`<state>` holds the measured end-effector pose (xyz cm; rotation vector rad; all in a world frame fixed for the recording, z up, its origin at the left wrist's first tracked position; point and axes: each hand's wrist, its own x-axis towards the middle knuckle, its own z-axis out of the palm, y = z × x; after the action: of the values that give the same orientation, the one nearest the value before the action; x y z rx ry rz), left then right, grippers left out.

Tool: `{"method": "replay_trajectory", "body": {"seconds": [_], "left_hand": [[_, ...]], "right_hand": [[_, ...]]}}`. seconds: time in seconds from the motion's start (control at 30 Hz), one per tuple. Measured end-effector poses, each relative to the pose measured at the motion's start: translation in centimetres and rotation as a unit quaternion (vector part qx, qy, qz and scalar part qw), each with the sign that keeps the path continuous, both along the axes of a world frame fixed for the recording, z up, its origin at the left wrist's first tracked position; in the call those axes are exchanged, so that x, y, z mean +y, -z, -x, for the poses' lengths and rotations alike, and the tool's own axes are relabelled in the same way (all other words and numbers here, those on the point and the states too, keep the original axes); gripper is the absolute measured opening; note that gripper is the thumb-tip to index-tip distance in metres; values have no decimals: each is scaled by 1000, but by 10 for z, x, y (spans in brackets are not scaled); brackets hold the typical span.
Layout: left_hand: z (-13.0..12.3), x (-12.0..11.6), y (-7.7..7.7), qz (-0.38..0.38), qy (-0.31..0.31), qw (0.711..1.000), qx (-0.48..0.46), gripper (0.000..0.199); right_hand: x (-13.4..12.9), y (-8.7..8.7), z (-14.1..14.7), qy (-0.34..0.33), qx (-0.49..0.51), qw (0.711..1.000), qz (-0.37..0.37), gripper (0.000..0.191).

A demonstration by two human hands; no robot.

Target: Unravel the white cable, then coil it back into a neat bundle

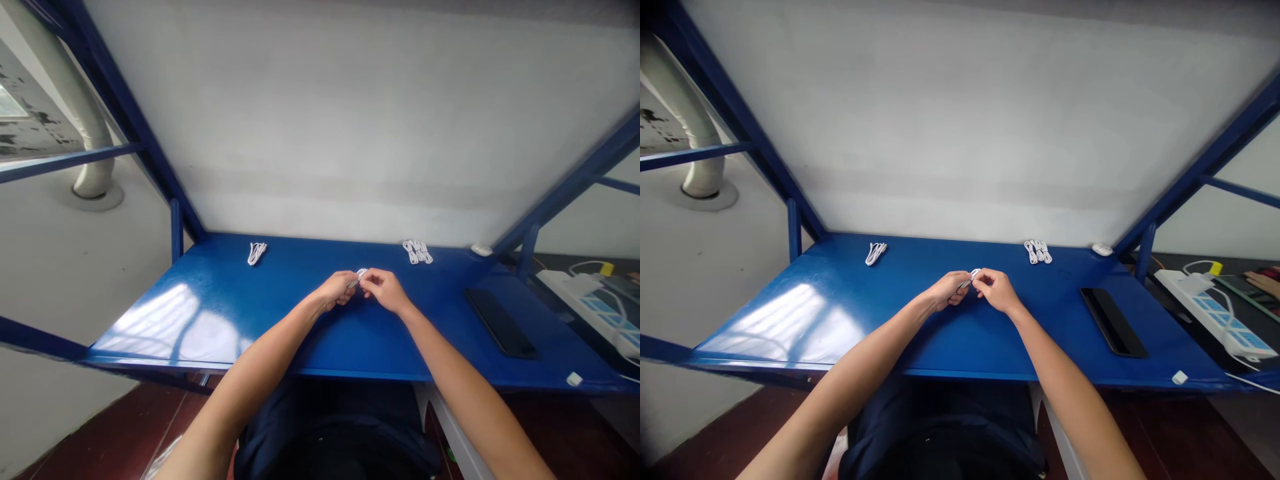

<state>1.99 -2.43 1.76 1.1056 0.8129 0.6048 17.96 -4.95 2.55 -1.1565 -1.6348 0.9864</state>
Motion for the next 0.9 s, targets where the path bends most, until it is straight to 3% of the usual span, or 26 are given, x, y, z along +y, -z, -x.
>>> {"method": "replay_trajectory", "body": {"seconds": [0.23, 0.47, 0.63, 0.73, 0.9], "left_hand": [[2, -1, -7, -9, -2, 999, 31, 30], [4, -2, -14, 29, 1, 999, 44, 30], [3, 0, -11, 68, 9, 997, 35, 28], [2, 0, -9, 76, -1, 997, 31, 30], [0, 2, -6, 57, -39, 997, 30, 32]], "right_hand": [[-1, 1, -1, -4, -39, 999, -23, 16], [0, 5, -7, -27, -92, 993, -71, 19], [-1, 7, -6, 0, -236, 947, -217, 20], [-3, 10, -3, 28, -306, 916, -256, 20], [-5, 11, 1, 56, -293, 915, -271, 14]]}}
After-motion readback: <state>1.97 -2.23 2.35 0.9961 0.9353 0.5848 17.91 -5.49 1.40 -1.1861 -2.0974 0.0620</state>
